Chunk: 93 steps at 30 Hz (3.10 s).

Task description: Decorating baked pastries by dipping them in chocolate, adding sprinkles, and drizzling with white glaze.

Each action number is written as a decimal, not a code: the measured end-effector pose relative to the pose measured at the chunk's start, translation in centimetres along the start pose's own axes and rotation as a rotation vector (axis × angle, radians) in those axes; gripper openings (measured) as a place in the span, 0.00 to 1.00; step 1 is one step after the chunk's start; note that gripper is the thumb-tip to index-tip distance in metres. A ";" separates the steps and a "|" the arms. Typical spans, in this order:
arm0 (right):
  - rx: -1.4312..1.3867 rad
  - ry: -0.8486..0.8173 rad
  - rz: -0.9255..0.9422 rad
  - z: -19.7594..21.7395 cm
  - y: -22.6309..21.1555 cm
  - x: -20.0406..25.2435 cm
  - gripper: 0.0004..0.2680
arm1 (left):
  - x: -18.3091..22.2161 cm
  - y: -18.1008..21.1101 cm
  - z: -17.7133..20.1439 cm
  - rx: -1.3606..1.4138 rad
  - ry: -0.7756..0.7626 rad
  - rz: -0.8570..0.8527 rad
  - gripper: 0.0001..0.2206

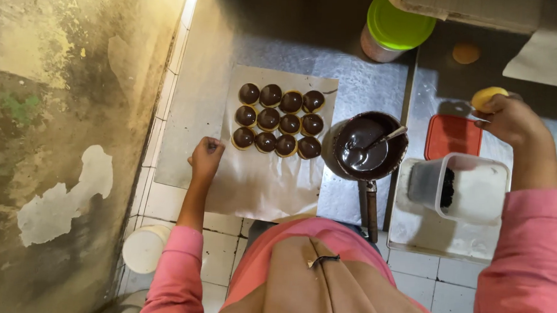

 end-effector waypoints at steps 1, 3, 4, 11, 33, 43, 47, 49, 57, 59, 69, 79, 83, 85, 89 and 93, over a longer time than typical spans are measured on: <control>-0.123 -0.065 0.009 -0.8 -0.2 1.2 0.16 | -0.3 0.1 -0.2 -0.027 0.005 0.003 0.11; -0.316 -0.150 -0.017 -2.3 -1.2 4.2 0.15 | -1.2 0.9 0.2 -0.008 0.010 -0.006 0.12; -0.507 -0.238 -0.046 -3.0 -1.6 5.9 0.14 | -1.6 1.5 0.2 0.009 0.014 -0.008 0.13; -0.566 -0.370 0.005 -13.8 -2.7 15.1 0.19 | -2.8 5.0 1.0 -0.089 0.068 -0.060 0.10; 0.978 -0.367 0.862 -28.1 5.6 17.0 0.18 | -4.1 3.7 0.2 0.245 0.169 -0.103 0.07; 1.016 -0.285 0.876 -28.0 5.3 17.0 0.07 | -4.3 3.1 0.1 0.346 0.108 -0.112 0.07; 0.854 -0.145 0.795 -27.4 6.1 16.7 0.06 | -4.2 3.3 0.3 0.315 0.103 -0.092 0.07; 0.713 -0.029 0.514 -27.2 6.2 16.7 0.07 | -4.1 3.4 0.4 0.300 0.111 -0.107 0.07; -0.332 -0.023 0.192 -22.4 10.7 15.4 0.07 | -3.5 3.7 1.7 0.414 0.035 -0.103 0.14; -0.529 -0.011 0.075 -21.6 11.7 15.1 0.08 | -3.1 3.9 2.4 0.441 -0.004 -0.091 0.16; -0.872 -0.369 -0.143 -28.5 14.3 17.2 0.11 | 1.9 -0.3 7.4 0.043 0.258 -0.333 0.17; -0.873 -0.465 -0.629 -50.3 24.5 16.2 0.05 | 4.6 -2.0 7.8 -0.268 0.425 -0.351 0.15; -0.783 -0.357 -0.568 -53.5 24.7 15.6 0.06 | 4.6 -2.5 7.6 -0.259 0.443 -0.363 0.14; -0.813 -0.269 -0.489 -53.8 25.2 15.3 0.05 | 4.5 -2.3 7.6 -0.265 0.428 -0.338 0.14; -0.864 -0.222 -0.507 -53.3 25.0 16.5 0.07 | 4.3 -2.1 7.7 -0.255 0.411 -0.334 0.15; -0.944 -0.176 -0.564 -53.1 24.7 17.0 0.13 | 4.6 -2.0 7.8 -0.241 0.413 -0.332 0.15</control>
Point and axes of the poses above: each hand's wrist, its own x-axis away from the middle knuckle, its own z-axis out of the back of the hand, y = z × x, the point moved 2 cm from there along -x, towards the middle knuckle, and after that the axes turned 12 degrees about -x, right-handed, at the moved point
